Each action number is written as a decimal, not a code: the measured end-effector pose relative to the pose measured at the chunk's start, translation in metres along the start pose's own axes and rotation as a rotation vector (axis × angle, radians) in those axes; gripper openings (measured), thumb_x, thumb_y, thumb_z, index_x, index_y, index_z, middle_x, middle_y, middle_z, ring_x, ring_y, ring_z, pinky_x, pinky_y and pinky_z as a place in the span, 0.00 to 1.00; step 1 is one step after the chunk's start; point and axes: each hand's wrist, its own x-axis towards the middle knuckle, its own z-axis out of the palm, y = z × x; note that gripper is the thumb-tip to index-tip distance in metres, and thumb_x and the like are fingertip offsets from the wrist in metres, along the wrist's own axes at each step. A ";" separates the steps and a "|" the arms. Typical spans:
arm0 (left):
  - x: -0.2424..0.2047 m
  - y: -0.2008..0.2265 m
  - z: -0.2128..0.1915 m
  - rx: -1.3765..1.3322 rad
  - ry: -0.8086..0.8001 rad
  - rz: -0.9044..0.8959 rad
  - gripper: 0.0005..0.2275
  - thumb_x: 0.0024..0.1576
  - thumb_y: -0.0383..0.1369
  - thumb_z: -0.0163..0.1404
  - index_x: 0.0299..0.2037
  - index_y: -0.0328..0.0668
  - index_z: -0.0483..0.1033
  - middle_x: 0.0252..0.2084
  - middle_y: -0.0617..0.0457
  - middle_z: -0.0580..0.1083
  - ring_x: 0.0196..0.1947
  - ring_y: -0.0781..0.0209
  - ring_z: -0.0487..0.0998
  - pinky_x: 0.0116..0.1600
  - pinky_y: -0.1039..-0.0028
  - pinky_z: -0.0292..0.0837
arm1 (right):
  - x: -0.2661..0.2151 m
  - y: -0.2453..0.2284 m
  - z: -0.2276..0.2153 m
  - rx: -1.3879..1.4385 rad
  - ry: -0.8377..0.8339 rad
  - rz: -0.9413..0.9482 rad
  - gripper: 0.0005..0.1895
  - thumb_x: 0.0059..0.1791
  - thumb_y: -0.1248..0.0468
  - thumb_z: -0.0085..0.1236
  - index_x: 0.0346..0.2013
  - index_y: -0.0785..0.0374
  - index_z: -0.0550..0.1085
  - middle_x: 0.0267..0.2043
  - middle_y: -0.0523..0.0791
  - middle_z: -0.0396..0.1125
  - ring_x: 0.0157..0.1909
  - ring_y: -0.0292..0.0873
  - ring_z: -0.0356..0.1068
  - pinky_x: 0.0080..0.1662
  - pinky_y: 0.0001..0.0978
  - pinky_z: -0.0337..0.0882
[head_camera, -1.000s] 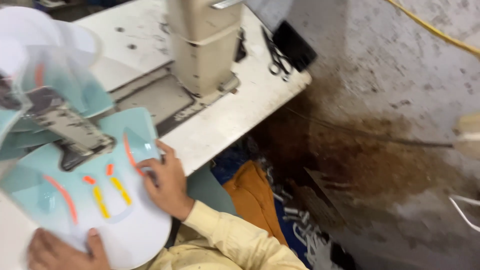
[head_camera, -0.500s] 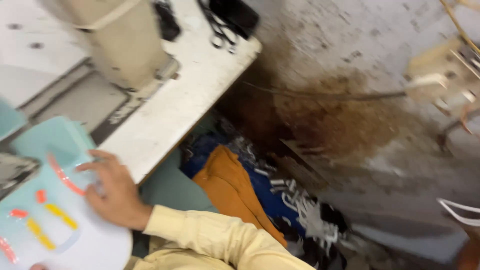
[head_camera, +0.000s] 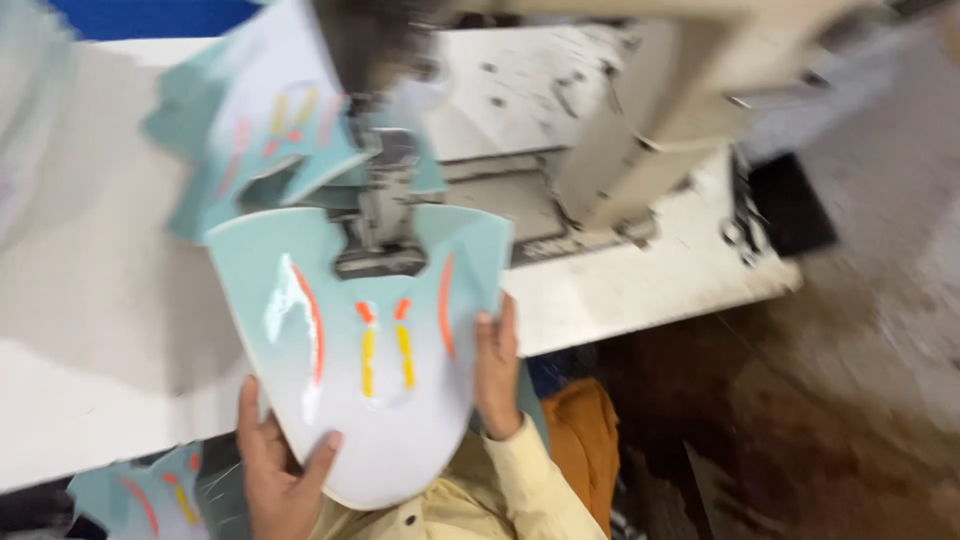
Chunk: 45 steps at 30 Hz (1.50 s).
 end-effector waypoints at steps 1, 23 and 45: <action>-0.004 -0.008 -0.009 -0.001 0.040 0.002 0.44 0.52 0.19 0.57 0.78 0.34 0.42 0.65 0.39 0.66 0.62 0.54 0.71 0.64 0.66 0.67 | -0.001 -0.012 0.001 -0.003 -0.040 0.002 0.25 0.58 0.54 0.45 0.67 0.65 0.62 0.57 0.45 0.66 0.55 0.38 0.64 0.57 0.31 0.66; -0.016 -0.031 -0.052 -0.529 0.103 -0.713 0.44 0.44 0.19 0.53 0.75 0.43 0.48 0.66 0.38 0.68 0.65 0.44 0.70 0.65 0.51 0.64 | 0.099 -0.109 0.089 0.224 -0.269 0.481 0.22 0.54 0.54 0.51 0.50 0.72 0.70 0.45 0.53 0.73 0.41 0.44 0.76 0.43 0.35 0.78; 0.034 0.036 -0.042 -0.237 -0.005 -0.366 0.33 0.51 0.23 0.53 0.68 0.24 0.55 0.64 0.34 0.70 0.62 0.48 0.72 0.63 0.61 0.65 | 0.178 -0.188 -0.029 -0.520 0.052 -1.121 0.07 0.64 0.61 0.43 0.48 0.58 0.70 0.56 0.53 0.68 0.60 0.51 0.72 0.62 0.49 0.77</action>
